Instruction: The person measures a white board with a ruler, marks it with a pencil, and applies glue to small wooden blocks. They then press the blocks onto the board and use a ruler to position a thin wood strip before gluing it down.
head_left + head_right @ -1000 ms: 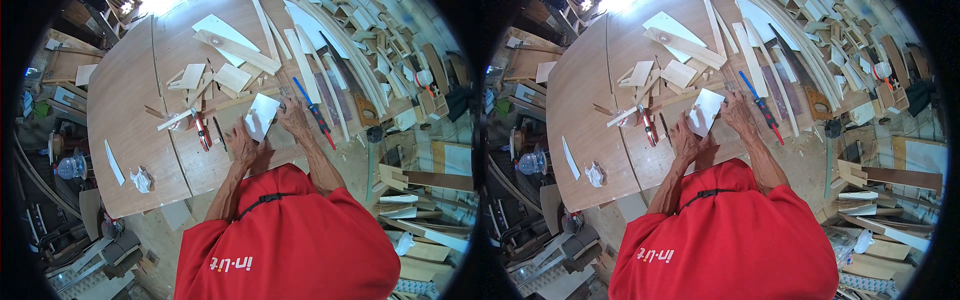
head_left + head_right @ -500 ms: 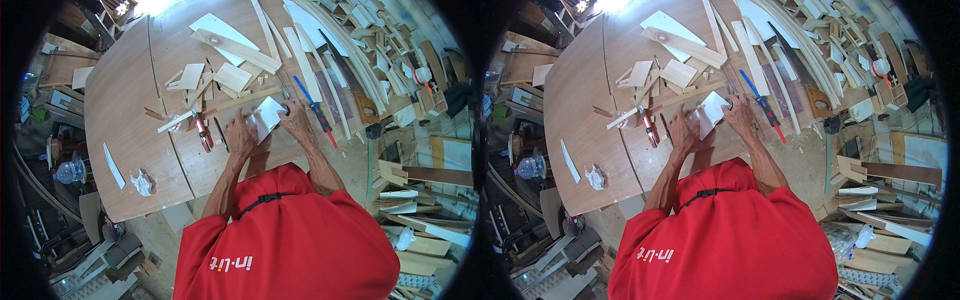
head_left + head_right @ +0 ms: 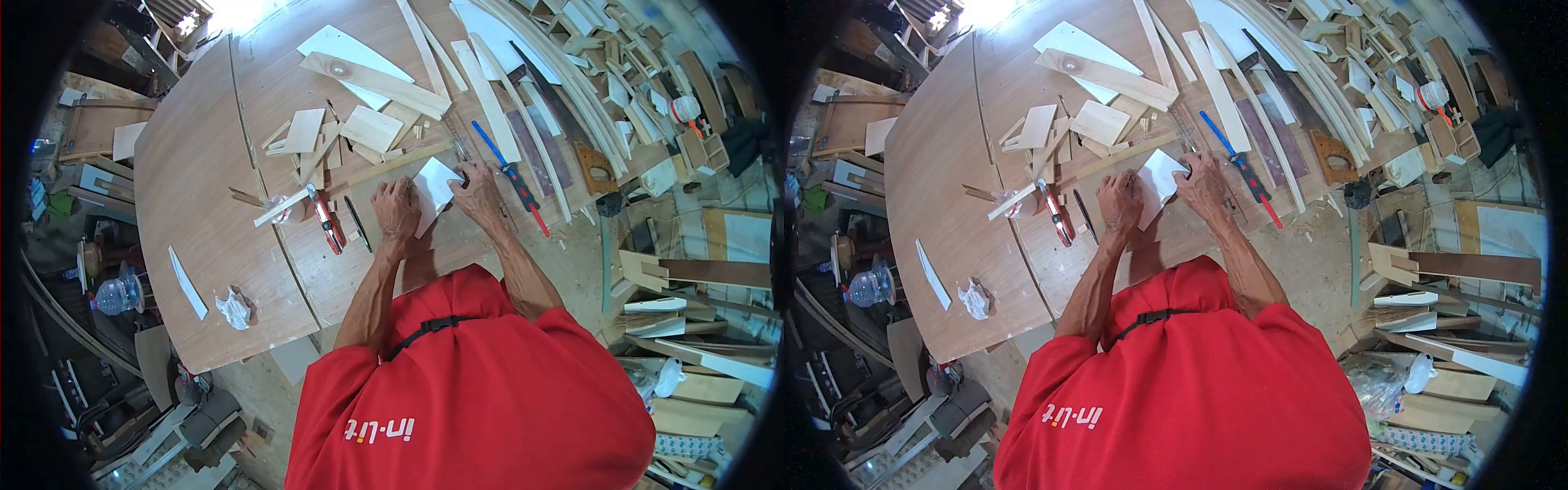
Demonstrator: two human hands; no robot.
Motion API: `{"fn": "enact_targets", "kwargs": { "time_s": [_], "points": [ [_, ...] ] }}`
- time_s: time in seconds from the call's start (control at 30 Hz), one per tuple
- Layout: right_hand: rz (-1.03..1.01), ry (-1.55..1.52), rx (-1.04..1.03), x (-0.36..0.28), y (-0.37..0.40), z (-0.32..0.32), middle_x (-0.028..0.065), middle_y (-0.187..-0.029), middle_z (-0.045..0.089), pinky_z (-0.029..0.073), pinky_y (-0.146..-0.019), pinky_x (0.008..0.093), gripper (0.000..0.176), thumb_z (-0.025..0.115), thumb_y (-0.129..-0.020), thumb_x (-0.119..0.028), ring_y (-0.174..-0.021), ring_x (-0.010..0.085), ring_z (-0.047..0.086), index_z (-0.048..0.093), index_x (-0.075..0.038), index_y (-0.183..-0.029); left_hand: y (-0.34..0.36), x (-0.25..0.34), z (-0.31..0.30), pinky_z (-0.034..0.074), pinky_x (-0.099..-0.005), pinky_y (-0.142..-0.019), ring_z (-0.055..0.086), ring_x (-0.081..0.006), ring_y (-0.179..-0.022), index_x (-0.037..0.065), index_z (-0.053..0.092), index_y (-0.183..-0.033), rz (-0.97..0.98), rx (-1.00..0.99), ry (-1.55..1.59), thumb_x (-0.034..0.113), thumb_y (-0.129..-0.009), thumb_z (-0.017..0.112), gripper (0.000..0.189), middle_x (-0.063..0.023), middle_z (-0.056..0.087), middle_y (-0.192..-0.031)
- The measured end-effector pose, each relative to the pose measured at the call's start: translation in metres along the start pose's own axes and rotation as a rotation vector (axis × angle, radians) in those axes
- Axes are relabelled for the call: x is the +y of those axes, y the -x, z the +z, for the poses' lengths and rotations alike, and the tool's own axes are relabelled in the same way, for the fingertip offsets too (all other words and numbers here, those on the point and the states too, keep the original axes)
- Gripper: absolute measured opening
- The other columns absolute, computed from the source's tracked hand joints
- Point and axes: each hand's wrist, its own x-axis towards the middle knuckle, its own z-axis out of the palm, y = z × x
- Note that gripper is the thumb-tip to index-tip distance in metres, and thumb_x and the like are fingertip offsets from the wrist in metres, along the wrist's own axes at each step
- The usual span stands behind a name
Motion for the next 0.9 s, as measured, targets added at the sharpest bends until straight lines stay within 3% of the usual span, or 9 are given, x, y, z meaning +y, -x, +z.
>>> {"fn": "enact_targets", "kwargs": {
  "time_s": [0.03, 0.17, 0.33, 0.7, 0.77, 0.9],
  "points": [
    [-0.008, 0.006, 0.006, 0.001, 0.000, 0.000, 0.0156, -0.112, 0.059, 0.047, -0.092, 0.0446, 0.035, 0.069, -0.077, -0.026, -0.107, 0.0351, 0.056, 0.068, -0.008, -0.106, 0.000, 0.001, 0.000, 0.041, -0.0464, -0.086, 0.057, -0.0337, -0.098, 0.009, 0.064, -0.100, -0.004, 0.019, 0.027, 0.014, -0.078, 0.066, 0.022, -0.0095, 0.065, -0.096],
    [0.005, -0.012, -0.005, -0.006, 0.002, -0.005, 0.0180, -0.109, 0.059, 0.045, -0.094, 0.0427, 0.036, 0.071, -0.078, -0.023, -0.106, 0.0348, 0.056, 0.067, -0.002, -0.107, 0.000, 0.001, 0.001, 0.041, -0.0460, -0.086, 0.058, -0.0330, -0.096, 0.009, 0.065, -0.098, 0.041, 0.053, 0.023, 0.012, -0.080, 0.065, 0.018, -0.0090, 0.066, -0.094],
    [0.008, 0.000, 0.002, -0.009, 0.004, -0.006, 0.0176, -0.111, 0.058, 0.045, -0.093, 0.0427, 0.036, 0.071, -0.079, -0.024, -0.107, 0.0343, 0.055, 0.067, -0.003, -0.108, 0.000, -0.001, 0.004, 0.042, -0.0450, -0.086, 0.058, -0.0332, -0.092, 0.007, 0.064, -0.095, 0.081, 0.087, 0.087, 0.008, -0.080, 0.064, 0.014, -0.0100, 0.065, -0.090],
    [0.024, -0.025, -0.011, -0.009, 0.004, -0.007, 0.0162, -0.111, 0.057, 0.046, -0.092, 0.0439, 0.036, 0.071, -0.079, -0.024, -0.107, 0.0348, 0.054, 0.067, -0.004, -0.108, 0.000, 0.004, 0.002, 0.043, -0.0432, -0.084, 0.059, -0.0336, -0.086, 0.004, 0.060, -0.097, 0.126, 0.105, 0.061, 0.007, -0.080, 0.064, 0.018, -0.0125, 0.065, -0.090],
    [0.023, -0.004, 0.016, -0.007, 0.004, -0.005, 0.0122, -0.113, 0.058, 0.048, -0.091, 0.0426, 0.032, 0.072, -0.076, -0.025, -0.107, 0.0323, 0.056, 0.069, -0.011, -0.105, 0.000, 0.004, 0.002, 0.043, -0.0428, -0.084, 0.059, -0.0336, -0.085, 0.004, 0.060, -0.097, 0.128, 0.114, 0.054, 0.007, -0.080, 0.063, 0.017, -0.0126, 0.065, -0.090],
    [0.014, -0.007, 0.026, -0.005, 0.004, -0.003, 0.0122, -0.112, 0.058, 0.048, -0.091, 0.0424, 0.032, 0.072, -0.077, -0.025, -0.108, 0.0321, 0.056, 0.069, -0.011, -0.105, 0.002, 0.000, 0.005, 0.045, -0.0427, -0.085, 0.059, -0.0334, -0.087, 0.000, 0.061, -0.105, 0.151, 0.132, 0.043, 0.006, -0.082, 0.063, 0.024, -0.0142, 0.066, -0.094]
  ]
}}
